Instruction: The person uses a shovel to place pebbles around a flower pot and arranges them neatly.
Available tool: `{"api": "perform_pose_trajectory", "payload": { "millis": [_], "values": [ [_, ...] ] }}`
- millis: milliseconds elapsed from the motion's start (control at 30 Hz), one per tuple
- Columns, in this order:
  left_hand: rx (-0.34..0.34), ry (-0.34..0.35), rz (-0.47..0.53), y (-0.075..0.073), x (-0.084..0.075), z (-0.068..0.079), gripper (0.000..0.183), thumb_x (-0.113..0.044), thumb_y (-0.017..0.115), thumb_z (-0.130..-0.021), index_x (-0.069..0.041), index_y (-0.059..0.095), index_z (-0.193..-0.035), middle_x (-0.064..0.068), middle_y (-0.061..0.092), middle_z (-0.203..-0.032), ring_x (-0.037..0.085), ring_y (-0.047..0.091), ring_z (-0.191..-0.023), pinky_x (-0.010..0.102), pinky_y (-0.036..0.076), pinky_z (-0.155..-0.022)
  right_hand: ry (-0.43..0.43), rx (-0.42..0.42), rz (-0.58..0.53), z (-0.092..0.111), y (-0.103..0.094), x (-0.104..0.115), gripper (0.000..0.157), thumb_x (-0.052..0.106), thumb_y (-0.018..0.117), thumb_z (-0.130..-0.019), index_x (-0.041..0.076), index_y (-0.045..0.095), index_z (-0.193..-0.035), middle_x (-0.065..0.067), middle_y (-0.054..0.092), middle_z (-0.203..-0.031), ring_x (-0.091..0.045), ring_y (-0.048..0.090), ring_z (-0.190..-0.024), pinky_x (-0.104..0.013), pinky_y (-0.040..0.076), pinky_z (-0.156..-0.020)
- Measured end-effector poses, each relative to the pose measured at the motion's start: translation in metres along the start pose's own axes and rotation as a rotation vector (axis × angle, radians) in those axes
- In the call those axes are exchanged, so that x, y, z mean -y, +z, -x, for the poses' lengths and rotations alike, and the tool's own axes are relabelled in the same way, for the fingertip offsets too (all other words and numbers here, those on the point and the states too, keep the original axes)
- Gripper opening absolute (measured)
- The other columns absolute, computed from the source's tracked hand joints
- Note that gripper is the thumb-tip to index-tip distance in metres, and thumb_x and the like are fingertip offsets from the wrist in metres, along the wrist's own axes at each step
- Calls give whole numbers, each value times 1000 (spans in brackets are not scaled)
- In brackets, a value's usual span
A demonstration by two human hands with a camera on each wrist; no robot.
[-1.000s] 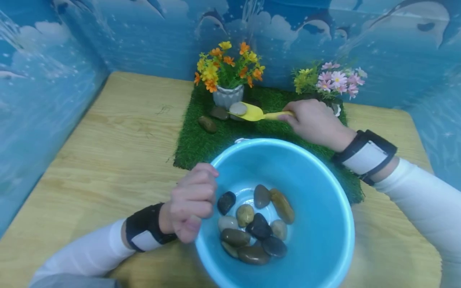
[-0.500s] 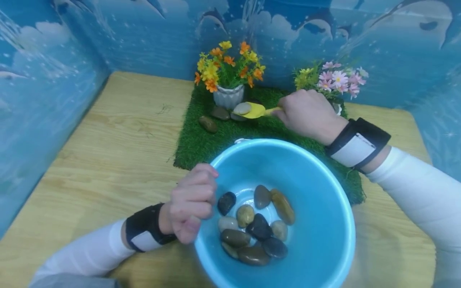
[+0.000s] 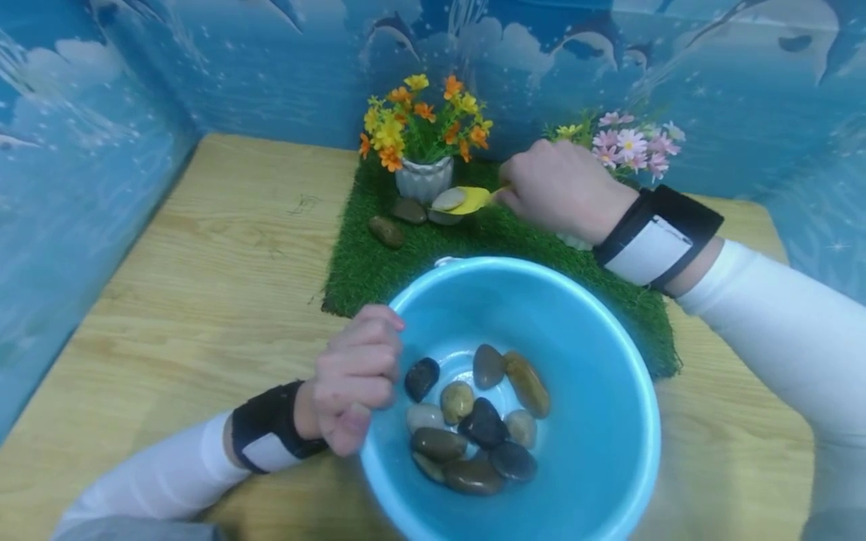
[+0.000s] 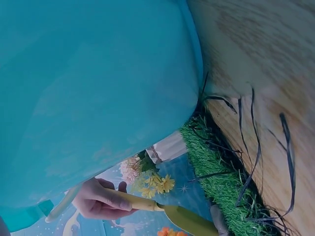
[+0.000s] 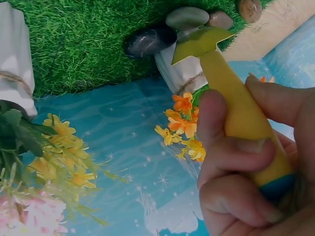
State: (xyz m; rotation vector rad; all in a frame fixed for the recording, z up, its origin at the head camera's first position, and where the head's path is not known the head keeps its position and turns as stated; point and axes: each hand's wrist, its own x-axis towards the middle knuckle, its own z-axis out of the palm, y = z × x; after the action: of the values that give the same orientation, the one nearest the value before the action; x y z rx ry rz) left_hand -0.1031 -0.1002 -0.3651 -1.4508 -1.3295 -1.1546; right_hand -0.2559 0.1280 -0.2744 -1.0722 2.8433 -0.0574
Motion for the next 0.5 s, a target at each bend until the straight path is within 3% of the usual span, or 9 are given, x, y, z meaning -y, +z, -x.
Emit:
{"api": "perform_pose_trajectory", "payload": {
  "millis": [300,500],
  "values": [
    [-1,-13,-4,-1,-2,0,51,-21,25,-102,-19,36,-53,-4,39,-55,17,42,-58,42,39,-74,16,29,-30,-7,-9,3,25,28,61,-100,7,73,-108,-10,71,-90,-18,60,-58,-36,51,-55],
    [-10,-23,-20,0,-2,-1,52,-22,25,-103,-19,37,-52,-4,39,-55,18,42,-57,42,40,-75,55,32,-20,2,-26,6,29,31,59,-102,7,72,-112,-12,71,-96,-18,59,-59,-37,49,-55]
  ]
}}
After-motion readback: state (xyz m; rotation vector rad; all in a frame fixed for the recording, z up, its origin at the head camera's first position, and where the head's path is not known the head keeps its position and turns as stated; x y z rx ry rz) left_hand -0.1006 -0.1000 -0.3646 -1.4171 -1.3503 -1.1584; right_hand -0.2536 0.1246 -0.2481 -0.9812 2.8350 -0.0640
